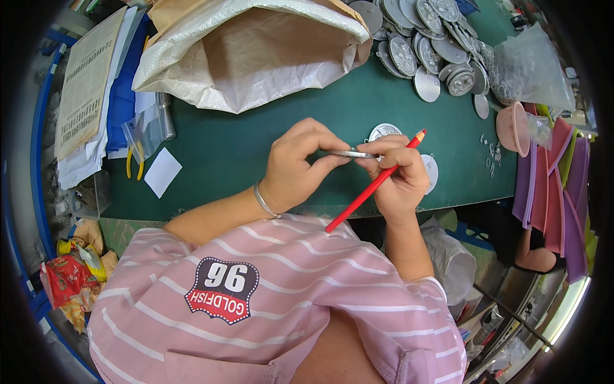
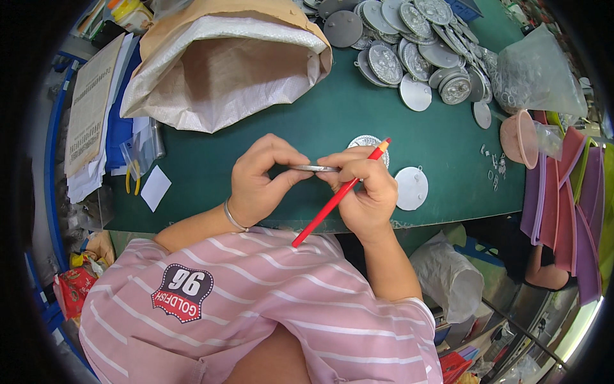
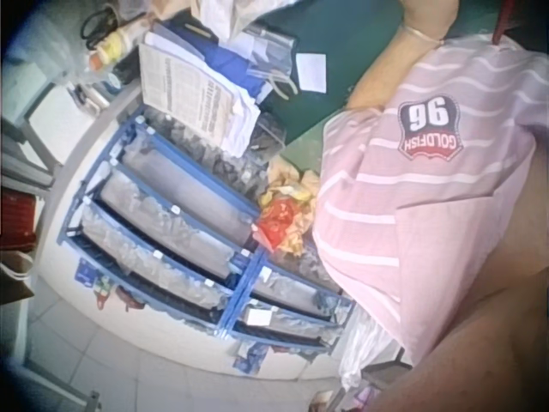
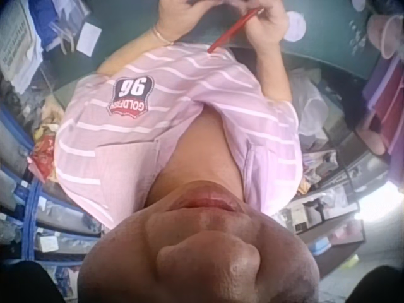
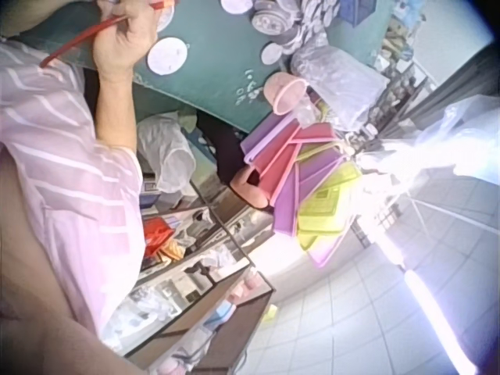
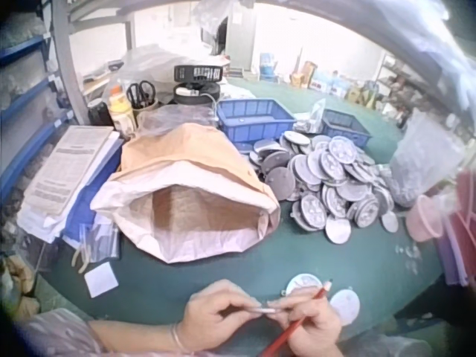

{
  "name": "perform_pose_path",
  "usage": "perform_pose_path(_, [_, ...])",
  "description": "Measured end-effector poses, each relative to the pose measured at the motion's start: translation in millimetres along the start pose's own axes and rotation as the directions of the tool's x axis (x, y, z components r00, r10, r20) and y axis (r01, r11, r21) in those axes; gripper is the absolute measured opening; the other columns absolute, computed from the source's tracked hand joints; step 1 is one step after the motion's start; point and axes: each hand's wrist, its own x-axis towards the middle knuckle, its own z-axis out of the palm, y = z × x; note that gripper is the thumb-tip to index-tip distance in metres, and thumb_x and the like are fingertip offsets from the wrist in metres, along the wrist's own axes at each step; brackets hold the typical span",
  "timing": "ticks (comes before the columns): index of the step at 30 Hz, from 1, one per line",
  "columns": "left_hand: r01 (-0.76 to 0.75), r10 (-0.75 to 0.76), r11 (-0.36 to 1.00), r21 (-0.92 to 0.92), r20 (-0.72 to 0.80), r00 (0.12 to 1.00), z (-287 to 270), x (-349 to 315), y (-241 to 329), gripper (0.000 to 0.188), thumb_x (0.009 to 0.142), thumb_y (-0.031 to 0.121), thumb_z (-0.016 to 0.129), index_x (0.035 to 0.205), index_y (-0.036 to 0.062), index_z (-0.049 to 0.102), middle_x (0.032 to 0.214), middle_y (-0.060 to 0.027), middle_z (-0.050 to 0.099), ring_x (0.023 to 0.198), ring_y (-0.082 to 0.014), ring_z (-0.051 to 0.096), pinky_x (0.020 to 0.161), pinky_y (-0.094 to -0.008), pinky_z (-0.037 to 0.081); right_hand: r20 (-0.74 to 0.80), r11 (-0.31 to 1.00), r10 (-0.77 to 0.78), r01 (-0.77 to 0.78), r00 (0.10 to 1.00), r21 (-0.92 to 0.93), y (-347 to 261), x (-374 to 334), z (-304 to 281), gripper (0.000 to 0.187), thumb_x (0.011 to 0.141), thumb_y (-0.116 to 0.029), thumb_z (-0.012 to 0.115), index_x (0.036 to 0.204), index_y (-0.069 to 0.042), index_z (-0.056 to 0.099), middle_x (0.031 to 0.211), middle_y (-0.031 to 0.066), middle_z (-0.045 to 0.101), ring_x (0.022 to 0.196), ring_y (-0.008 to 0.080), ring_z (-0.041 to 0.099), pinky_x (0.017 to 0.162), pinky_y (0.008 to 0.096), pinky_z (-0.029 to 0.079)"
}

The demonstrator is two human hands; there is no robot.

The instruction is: The person sits on the floor and repeatedly picks up round metal discs from a pile on a green table. They use a red pencil to mark the edge of each disc, then place it into a paper bag.

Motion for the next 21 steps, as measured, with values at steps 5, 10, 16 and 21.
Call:
perform_pose_path(5, [0.686,-0.545,0.419,-0.594,0.44,0.714,4,2,-10,0.042,0.084,0.028,0.062,0.114,-0.0007,0.052,0.109,-0.015,0.058,0.097,-0.0264,0.061,0.081,-0.037,0.052,-0.178,0.996,-0.086,0.089,0.98,0.01,1,-3,1,0.03,0.07,0.005,0.073,0.073,-0.008,0.046,0.084,0.0095,0.068,0.075,0.0163,0.051,0.07,0.0284,0.044])
perform_pose_path(10, [0.689,-0.36,-0.088,-0.719,0.668,0.651,4,12,7,0.088,0.084,0.071,0.024,0.136,0.0004,0.029,0.136,-0.0176,0.037,0.125,-0.0311,0.041,0.099,-0.0482,0.04,-0.12,0.996,-0.084,0.081,0.989,-0.031,1,-7,-2,0.031,0.069,0.006,0.072,0.074,-0.009,0.046,0.086,0.0083,0.068,0.077,0.0182,0.051,0.072,0.0304,0.043])
perform_pose_path(16, [0.559,-0.233,-0.241,-0.793,0.607,0.76,-3,15,11,0.098,0.078,0.079,0.014,0.141,0.0053,0.023,0.141,-0.0121,0.031,0.131,-0.0281,0.03,0.107,-0.0509,0.024,0.054,0.971,-0.052,0.063,0.997,-0.229,-2,-8,3,0.03,0.062,0.014,0.063,0.073,-0.008,0.045,0.091,0.0103,0.067,0.084,0.0235,0.055,0.077,0.0326,0.042])
perform_pose_path(21, [0.537,-0.261,-0.249,-0.806,0.59,0.764,-5,14,8,0.094,0.08,0.077,0.015,0.141,0.0063,0.023,0.142,-0.0123,0.03,0.131,-0.0279,0.03,0.107,-0.0489,0.025,-0.078,0.975,0.15,-0.135,0.986,0.176,0,-6,0,0.026,0.073,0.01,0.06,0.083,-0.006,0.042,0.105,0.0195,0.06,0.087,0.0218,0.056,0.081,0.0358,0.044])
